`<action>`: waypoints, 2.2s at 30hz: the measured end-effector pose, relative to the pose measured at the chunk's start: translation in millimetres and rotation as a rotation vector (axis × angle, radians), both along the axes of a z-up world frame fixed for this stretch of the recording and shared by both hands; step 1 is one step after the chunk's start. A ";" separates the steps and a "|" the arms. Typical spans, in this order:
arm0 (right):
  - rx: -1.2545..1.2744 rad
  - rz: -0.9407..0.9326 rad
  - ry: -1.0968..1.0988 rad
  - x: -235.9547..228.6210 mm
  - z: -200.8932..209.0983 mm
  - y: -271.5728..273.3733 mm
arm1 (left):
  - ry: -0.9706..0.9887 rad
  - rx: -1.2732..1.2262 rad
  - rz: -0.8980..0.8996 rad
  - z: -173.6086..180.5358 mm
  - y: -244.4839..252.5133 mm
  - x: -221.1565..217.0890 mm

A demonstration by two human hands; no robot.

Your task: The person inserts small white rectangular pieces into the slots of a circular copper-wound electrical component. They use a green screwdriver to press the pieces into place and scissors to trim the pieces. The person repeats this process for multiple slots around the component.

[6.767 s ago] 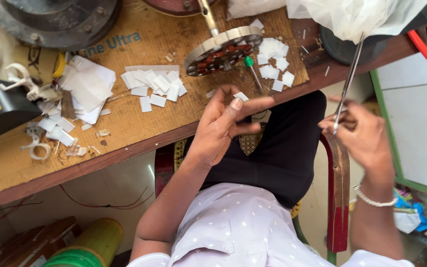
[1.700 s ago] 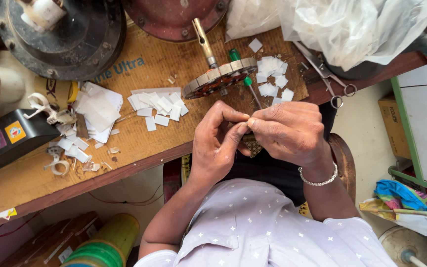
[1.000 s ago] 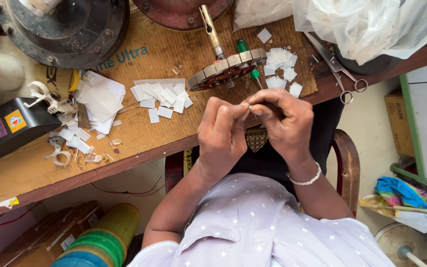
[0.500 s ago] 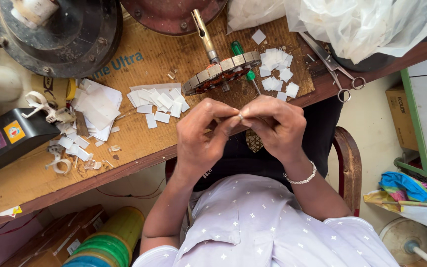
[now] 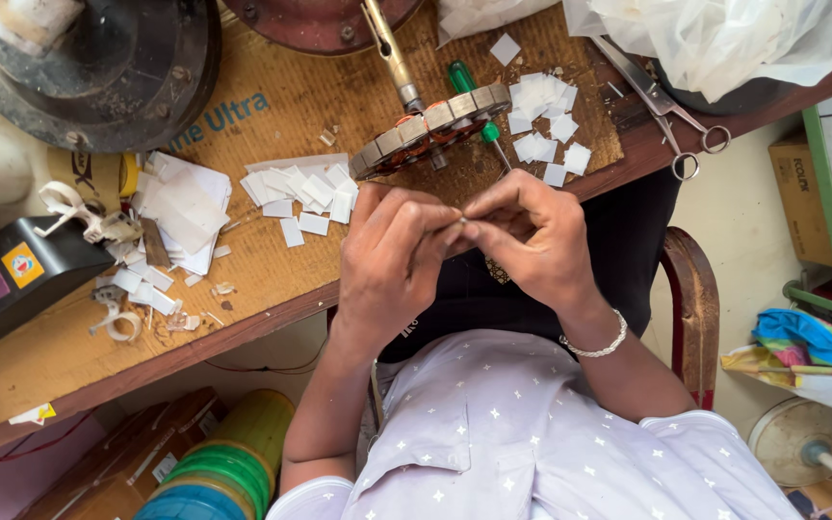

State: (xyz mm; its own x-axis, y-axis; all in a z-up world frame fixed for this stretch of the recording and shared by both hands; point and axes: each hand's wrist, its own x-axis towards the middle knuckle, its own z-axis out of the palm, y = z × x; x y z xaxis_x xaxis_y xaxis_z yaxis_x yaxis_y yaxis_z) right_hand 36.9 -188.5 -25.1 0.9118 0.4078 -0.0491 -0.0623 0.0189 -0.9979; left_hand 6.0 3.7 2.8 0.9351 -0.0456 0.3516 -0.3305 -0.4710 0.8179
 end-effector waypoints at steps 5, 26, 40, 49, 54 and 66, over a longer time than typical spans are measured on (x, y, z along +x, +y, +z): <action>0.469 0.199 0.429 0.1 -2.1 -15.8 | 0.117 -0.205 -0.329 12.3 18.2 -2.1; -0.131 -0.192 -0.644 47.7 52.0 16.4 | -0.188 0.165 0.185 36.6 19.8 13.3; -0.544 -0.017 -1.190 65.1 57.0 17.1 | 0.070 -0.061 0.144 9.6 11.4 45.0; -0.700 -0.021 -1.022 59.5 67.7 17.6 | -0.011 -0.088 0.160 5.0 4.7 51.6; -0.677 0.032 -0.921 58.4 76.2 16.6 | -0.009 -0.165 0.153 -1.6 8.0 53.7; -0.679 -0.034 -0.995 45.5 70.9 26.3 | 0.006 -0.194 0.132 -4.3 8.7 56.0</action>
State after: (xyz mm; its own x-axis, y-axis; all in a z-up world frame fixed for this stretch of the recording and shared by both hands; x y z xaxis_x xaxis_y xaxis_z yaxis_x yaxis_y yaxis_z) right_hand 82.4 -162.3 45.9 0.6816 0.5466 0.4865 0.7308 -0.5416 -0.4154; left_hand 62.0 12.4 -1.5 0.9307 0.1448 0.3359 -0.2710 -0.3437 0.8991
